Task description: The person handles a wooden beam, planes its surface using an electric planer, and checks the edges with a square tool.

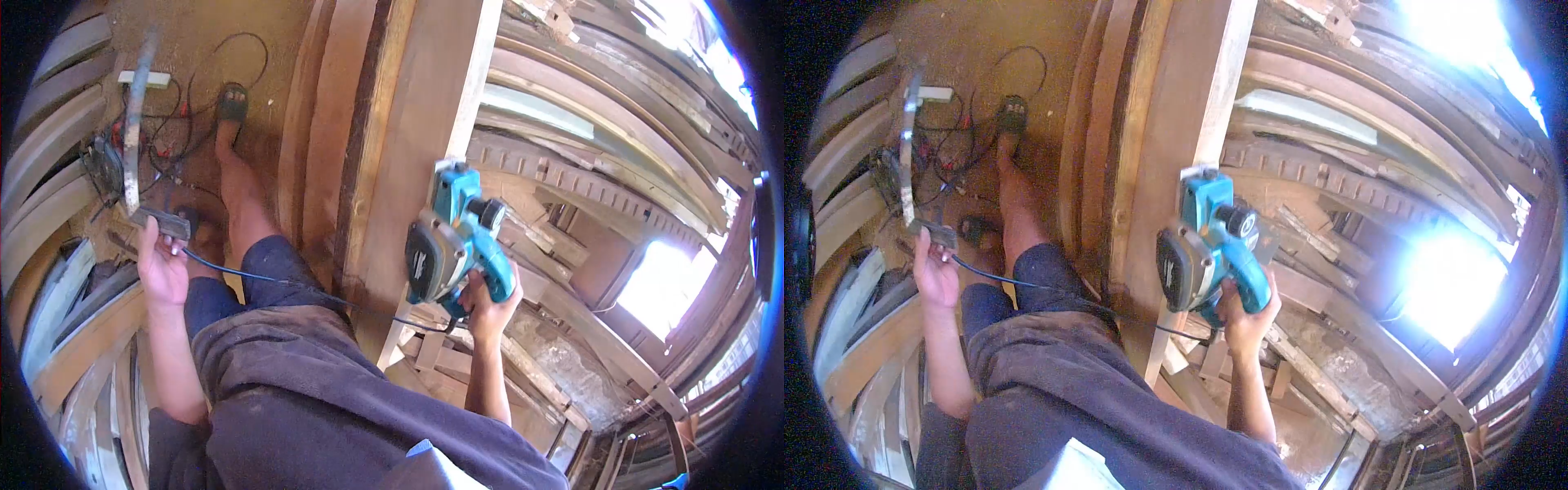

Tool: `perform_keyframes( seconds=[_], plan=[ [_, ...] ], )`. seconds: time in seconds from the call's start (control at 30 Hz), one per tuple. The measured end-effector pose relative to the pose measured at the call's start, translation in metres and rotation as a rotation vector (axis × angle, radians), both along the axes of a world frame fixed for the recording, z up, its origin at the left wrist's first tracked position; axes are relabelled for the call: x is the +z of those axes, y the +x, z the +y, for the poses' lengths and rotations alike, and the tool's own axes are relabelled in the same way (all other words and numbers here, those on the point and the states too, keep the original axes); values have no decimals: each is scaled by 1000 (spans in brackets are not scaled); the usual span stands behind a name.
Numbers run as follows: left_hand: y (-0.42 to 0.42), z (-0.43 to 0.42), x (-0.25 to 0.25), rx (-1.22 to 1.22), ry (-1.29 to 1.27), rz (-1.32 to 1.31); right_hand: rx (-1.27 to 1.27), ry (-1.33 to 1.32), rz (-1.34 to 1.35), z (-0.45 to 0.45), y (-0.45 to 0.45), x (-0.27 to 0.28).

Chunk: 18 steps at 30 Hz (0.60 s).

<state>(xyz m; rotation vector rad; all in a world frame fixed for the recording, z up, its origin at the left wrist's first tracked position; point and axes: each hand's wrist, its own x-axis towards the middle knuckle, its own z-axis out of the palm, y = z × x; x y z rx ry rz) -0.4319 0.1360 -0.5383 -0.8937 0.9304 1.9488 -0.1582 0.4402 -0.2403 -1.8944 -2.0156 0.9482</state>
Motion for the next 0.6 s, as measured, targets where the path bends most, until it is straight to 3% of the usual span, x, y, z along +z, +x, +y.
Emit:
perform_keyframes(
  seconds=[0.07, 0.3, 0.4, 0.47, 0.53, 0.6],
  plan=[
    [0, 1, -23, -3, 71, 25, 145, 95, 14, 42, -27, -10],
    [-39, 51, -29, 12, 117, 58, 233, 176, 34, 216, -216, -21],
    [-71, 96, -19, 123, 54, 37, 358, 160, 117, 303, -288, -24],
    [-92, 127, -5, 161, 149, 79, 329, 143, 180, 357, -341, -31],
    [-112, 158, 7, 181, 206, 123, 403, 37, 190, 484, -381, -40],
    [-130, 187, 23, 246, 211, 156, 388, 4, 207, 524, -426, -41]
  ],
)
